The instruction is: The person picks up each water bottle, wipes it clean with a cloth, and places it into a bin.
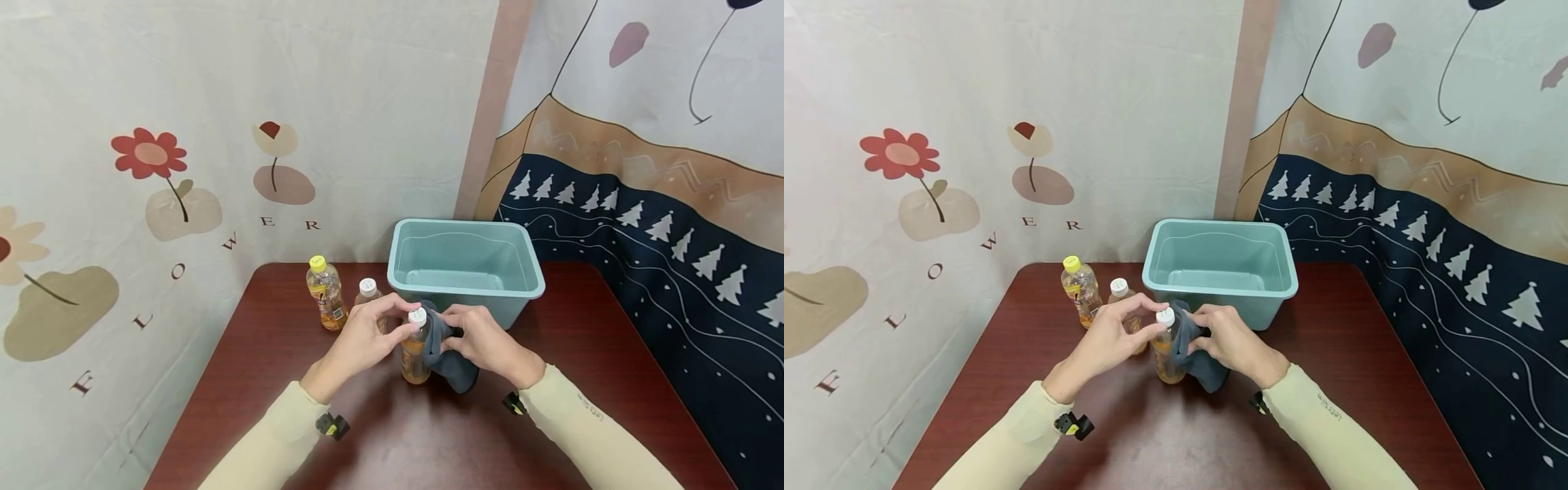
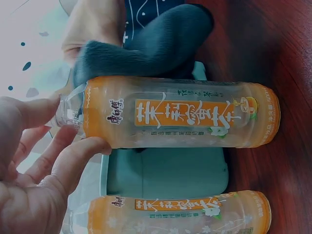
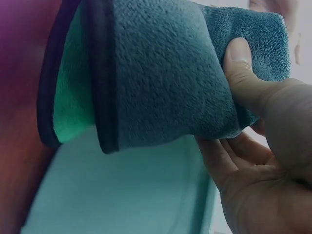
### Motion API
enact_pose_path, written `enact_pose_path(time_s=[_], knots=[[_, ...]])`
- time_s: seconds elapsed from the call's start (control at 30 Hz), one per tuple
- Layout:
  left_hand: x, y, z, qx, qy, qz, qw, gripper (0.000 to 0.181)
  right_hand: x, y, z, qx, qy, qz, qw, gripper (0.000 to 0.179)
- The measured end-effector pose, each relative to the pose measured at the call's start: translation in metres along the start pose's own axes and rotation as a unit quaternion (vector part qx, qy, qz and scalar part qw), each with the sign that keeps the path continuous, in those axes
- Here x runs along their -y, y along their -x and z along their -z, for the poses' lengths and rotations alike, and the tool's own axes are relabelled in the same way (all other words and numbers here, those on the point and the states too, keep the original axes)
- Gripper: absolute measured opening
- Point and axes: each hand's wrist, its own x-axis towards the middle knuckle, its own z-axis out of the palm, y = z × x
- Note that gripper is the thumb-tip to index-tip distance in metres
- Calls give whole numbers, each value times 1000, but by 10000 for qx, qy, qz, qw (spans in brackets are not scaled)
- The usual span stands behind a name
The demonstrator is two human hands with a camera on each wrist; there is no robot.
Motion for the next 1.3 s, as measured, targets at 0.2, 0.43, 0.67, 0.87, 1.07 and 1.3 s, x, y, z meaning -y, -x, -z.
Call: enact_pose_path(time_s=[0.2, 0.43, 0.67, 0.87, 1.07, 1.3], knots=[[-1, 1, -2, 4, -96, -80, 9999, 25, -14, 6, -19, 348, -6, -93, 9994, 33], [-1, 1, -3, 57, -210, -89, 9997, 28, -31, 8, -44, 889, 175, -180, 9957, 18], [-1, -1, -4, 139, -189, -89, 9997, 28, -43, 8, -62, 1107, 384, -209, 9929, 17], [-1, 0, -3, 121, -259, -95, 9995, 28, -46, 10, -62, 982, -69, -297, 9947, 24], [-2, 1, -2, 89, -319, -87, 9994, 30, -40, 9, -53, 802, -332, -343, 9956, 29], [-1, 0, -1, 70, -406, -47, 9991, 29, -28, 4, -34, 508, -314, -315, 9977, 33]])
